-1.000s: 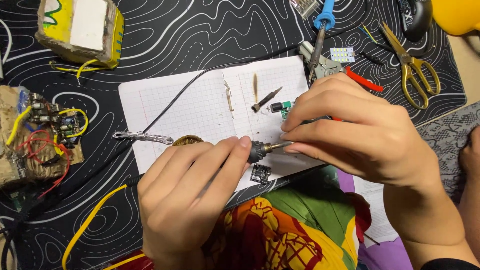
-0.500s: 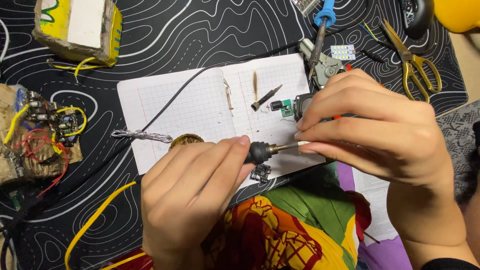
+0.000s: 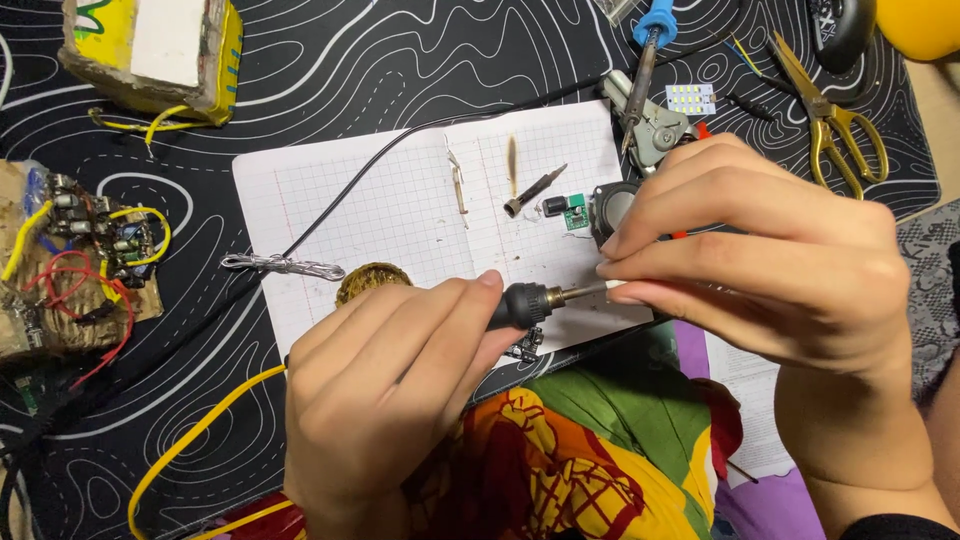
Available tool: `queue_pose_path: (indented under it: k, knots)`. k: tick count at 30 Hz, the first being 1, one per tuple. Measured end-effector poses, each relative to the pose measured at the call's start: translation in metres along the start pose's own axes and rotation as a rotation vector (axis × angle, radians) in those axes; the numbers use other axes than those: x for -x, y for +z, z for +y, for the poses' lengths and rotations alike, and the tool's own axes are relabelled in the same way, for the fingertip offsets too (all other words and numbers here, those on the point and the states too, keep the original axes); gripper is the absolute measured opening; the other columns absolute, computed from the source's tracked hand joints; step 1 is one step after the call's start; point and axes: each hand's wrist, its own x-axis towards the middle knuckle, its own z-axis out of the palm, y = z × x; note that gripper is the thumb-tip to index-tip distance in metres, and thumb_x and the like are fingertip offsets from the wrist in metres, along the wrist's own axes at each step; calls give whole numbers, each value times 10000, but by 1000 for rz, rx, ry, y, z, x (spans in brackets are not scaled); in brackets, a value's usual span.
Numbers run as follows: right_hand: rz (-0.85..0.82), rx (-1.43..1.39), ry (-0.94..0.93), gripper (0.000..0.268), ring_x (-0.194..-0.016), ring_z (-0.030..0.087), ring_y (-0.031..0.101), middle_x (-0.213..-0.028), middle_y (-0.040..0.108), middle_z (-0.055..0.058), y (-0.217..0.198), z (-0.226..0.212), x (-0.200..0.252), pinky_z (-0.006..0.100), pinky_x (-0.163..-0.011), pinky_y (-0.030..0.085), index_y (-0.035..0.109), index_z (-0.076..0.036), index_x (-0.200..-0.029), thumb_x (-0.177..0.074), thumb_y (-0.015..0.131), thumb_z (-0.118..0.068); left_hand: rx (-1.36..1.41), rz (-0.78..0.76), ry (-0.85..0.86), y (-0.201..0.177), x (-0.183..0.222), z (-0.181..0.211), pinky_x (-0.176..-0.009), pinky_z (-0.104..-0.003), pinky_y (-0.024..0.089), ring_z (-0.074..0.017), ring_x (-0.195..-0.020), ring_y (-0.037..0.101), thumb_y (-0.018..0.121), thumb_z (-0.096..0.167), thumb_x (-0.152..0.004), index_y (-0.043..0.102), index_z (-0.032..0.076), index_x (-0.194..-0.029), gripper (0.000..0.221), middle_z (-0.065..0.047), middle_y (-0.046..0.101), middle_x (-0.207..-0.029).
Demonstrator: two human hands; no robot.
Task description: Soldering electronic components and wires onto a circuit board using a soldering iron.
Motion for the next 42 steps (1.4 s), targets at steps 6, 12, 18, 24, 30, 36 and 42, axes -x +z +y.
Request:
queue_pose_path:
  k: [6, 12, 18, 24, 30, 36, 42]
  knots:
    - [-33, 61, -13, 163, -925, 323, 713, -982, 788, 193, -13, 10, 7, 507, -1001, 594, 793, 67, -859, -806, 932, 2, 48, -8, -83, -1, 2, -2, -649, -370, 530, -209, -722, 673, 966, 124, -903, 861, -48, -1134, 306, -91, 839, -991]
    - [3, 1, 67, 182, -977, 349, 727, -1080, 770, 247, -12, 16, 17, 469, -1007, 630, 794, 125, -940, -812, 909, 63, 99, -16, -90, -1, 1, -2, -631, -380, 499, -226, -707, 612, 928, 37, -917, 823, -90, -1148, 284, -129, 791, -963]
    - [-231, 13, 158, 270, -895, 200, 761, -1194, 823, 103, -19, 16, 8, 328, -828, 617, 825, -26, -1101, -873, 900, -149, 29, 46, 37, 1, 0, -6, -659, -371, 497, -219, -751, 618, 941, 0, -937, 866, -79, -1120, 213, -119, 798, -996]
    - [-249, 80, -17, 319, -866, 255, 685, -984, 798, 69, -7, 18, 12, 368, -769, 584, 785, -10, -1230, -997, 877, -208, -45, -5, 98, -6, -6, 4, -692, -394, 511, -235, -767, 630, 916, 14, -957, 852, -75, -1115, 192, -114, 800, -1000]
    - [-364, 3, -71, 262, -823, 347, 655, -1059, 773, 114, -5, 24, 17, 435, -784, 556, 704, -36, -1198, -1125, 680, -287, -138, -109, 124, -15, -4, 12, -745, -409, 559, -246, -825, 687, 893, 83, -958, 845, -56, -1155, 246, -101, 824, -1047]
    - [-409, -193, -44, 322, -835, 389, 705, -947, 756, 146, -1, 33, 20, 479, -807, 574, 638, -24, -1003, -1150, 607, -308, -137, -237, 96, -21, -4, 8, -669, -377, 531, -216, -738, 678, 862, 89, -950, 822, -38, -1194, 278, -84, 815, -996]
    - [-389, -252, -82, 312, -782, 420, 692, -891, 749, 172, -7, 34, 19, 522, -754, 557, 616, -17, -955, -1140, 600, -269, -138, -321, 112, -26, -9, -5, -636, -374, 569, -204, -667, 718, 919, 152, -894, 814, 7, -1168, 327, -67, 816, -912]
